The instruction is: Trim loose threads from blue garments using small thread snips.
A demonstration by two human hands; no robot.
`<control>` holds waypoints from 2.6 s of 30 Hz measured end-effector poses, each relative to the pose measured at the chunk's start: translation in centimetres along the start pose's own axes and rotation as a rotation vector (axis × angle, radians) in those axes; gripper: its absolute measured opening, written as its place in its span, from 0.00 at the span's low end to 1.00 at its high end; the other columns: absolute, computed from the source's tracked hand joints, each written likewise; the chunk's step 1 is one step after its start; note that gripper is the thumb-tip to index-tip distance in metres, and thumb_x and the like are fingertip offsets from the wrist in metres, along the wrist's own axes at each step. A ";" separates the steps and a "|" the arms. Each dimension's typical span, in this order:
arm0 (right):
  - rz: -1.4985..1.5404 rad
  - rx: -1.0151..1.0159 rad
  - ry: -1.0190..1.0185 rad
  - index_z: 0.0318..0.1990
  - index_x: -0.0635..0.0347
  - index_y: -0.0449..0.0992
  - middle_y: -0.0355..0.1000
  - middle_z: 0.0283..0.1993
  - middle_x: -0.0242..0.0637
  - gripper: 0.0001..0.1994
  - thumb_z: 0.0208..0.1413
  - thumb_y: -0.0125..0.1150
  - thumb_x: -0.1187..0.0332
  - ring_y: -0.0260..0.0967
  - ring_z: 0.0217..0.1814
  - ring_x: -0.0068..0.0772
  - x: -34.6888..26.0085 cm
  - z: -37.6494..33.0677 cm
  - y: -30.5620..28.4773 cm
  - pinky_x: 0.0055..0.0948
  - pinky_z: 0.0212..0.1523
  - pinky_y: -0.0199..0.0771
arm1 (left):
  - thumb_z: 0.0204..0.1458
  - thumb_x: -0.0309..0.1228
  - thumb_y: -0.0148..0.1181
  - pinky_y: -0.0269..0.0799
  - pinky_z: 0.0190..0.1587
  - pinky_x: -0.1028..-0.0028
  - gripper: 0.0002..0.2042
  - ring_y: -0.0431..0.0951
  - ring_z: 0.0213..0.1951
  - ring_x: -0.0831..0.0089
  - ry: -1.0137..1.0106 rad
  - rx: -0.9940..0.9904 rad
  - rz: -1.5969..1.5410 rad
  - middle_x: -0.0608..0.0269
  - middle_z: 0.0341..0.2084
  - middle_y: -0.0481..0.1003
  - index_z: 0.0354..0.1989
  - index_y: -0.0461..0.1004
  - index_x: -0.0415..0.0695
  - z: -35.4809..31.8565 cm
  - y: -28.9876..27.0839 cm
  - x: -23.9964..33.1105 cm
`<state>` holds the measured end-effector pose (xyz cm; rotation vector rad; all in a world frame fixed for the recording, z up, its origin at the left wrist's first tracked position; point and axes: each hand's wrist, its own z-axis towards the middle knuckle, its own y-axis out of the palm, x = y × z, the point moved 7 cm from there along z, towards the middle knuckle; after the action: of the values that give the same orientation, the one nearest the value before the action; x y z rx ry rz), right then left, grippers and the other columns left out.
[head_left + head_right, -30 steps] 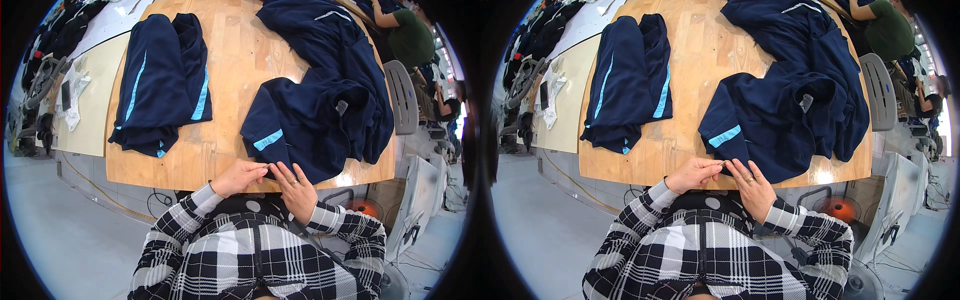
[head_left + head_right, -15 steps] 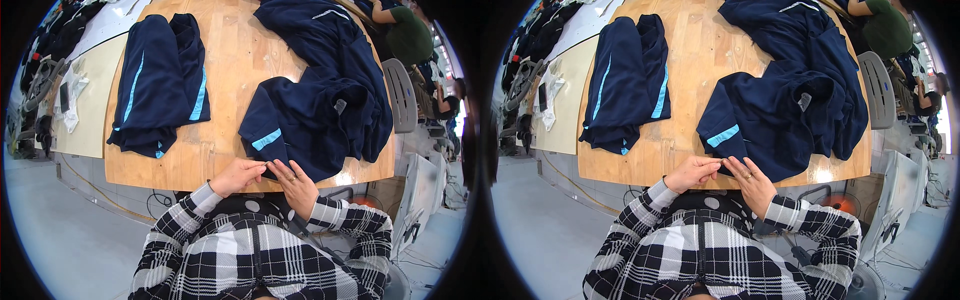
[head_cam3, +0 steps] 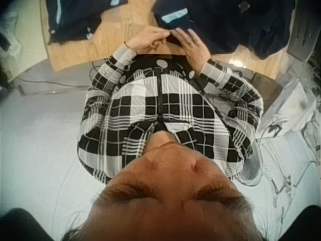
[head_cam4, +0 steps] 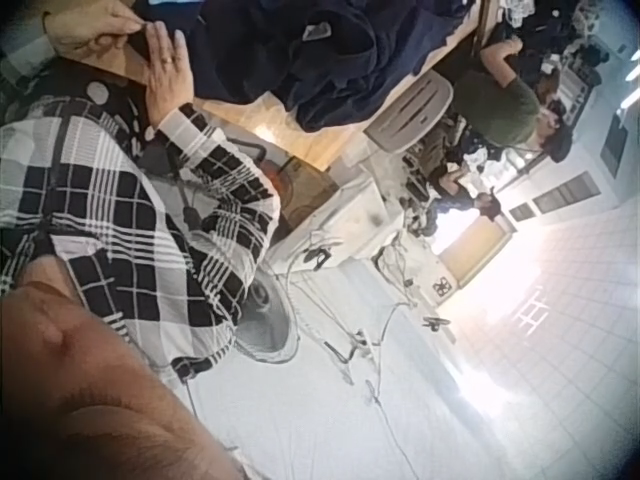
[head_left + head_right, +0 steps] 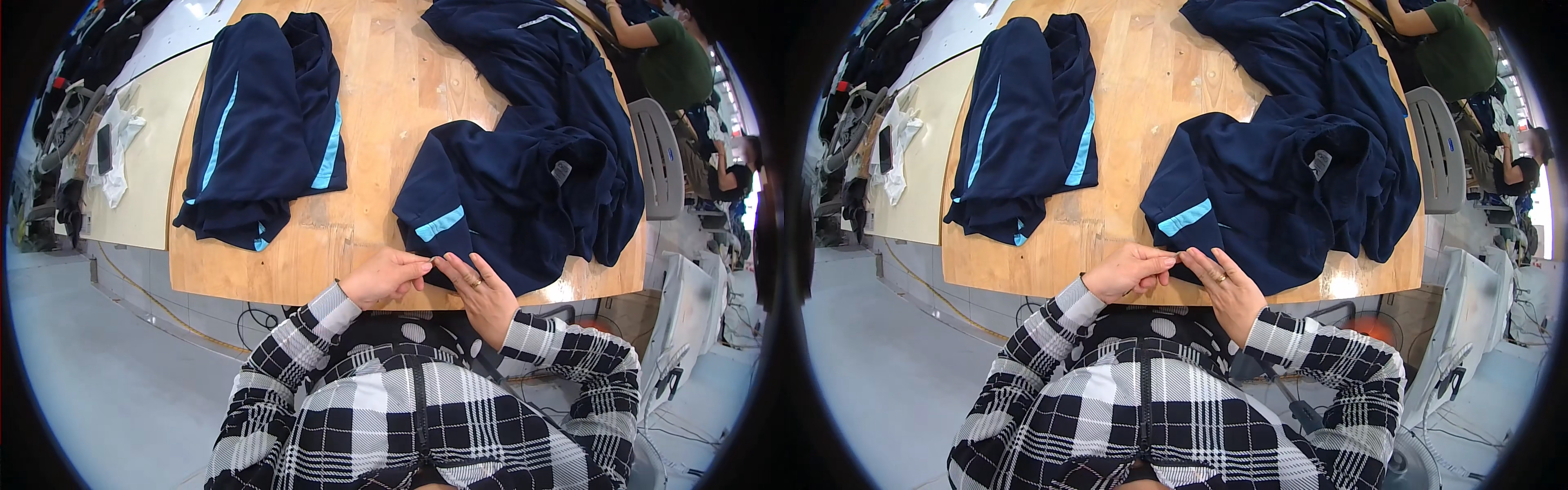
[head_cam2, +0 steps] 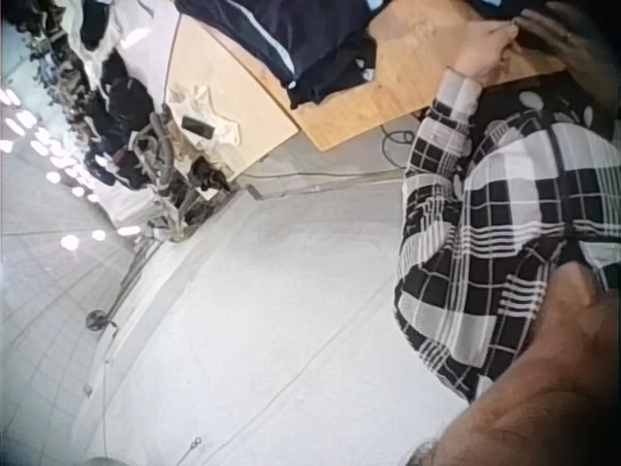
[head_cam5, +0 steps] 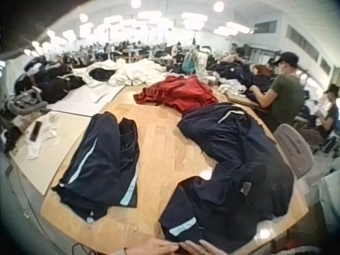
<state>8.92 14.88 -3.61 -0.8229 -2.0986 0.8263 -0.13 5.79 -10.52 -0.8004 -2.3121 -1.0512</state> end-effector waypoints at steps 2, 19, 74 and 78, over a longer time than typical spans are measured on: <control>-0.015 -0.019 -0.002 0.67 0.56 0.51 0.31 0.75 0.32 0.29 0.59 0.41 0.61 0.18 0.76 0.32 0.1 0.1 0.0 0.40 0.72 0.17 | 0.57 0.36 0.56 0.55 0.17 0.83 0.12 0.62 0.16 0.85 -0.003 -0.010 -0.002 0.67 0.18 0.71 0.31 0.75 0.37 0.1 -0.1 0.1; -0.035 -0.010 0.010 0.67 0.53 0.54 0.31 0.75 0.30 0.27 0.59 0.41 0.61 0.18 0.76 0.31 0.2 0.1 -0.1 0.40 0.72 0.17 | 0.57 0.36 0.55 0.51 0.15 0.82 0.12 0.58 0.14 0.84 -0.080 -0.039 -0.041 0.66 0.18 0.69 0.30 0.74 0.38 0.1 -0.4 -0.6; 0.892 0.376 0.319 0.63 0.72 0.54 0.38 0.71 0.55 0.45 0.41 0.67 0.54 0.29 0.75 0.50 -0.8 -1.5 -1.6 0.51 0.70 0.30 | 0.57 0.31 0.54 0.70 0.37 0.79 0.17 0.75 0.34 0.78 0.450 0.126 0.298 0.59 0.33 0.77 0.50 0.71 0.33 -2.1 4.2 3.5; 0.933 0.396 0.308 0.63 0.73 0.53 0.38 0.71 0.56 0.45 0.41 0.67 0.55 0.29 0.75 0.51 -0.8 -1.6 -1.6 0.51 0.70 0.29 | 0.57 0.32 0.54 0.70 0.37 0.79 0.17 0.75 0.34 0.78 0.432 0.132 0.262 0.60 0.33 0.77 0.50 0.71 0.34 -2.2 4.1 3.6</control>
<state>10.16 13.80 -1.87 -1.5990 -1.1583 1.4120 0.47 7.37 -4.83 -0.7183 -1.8352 -0.8474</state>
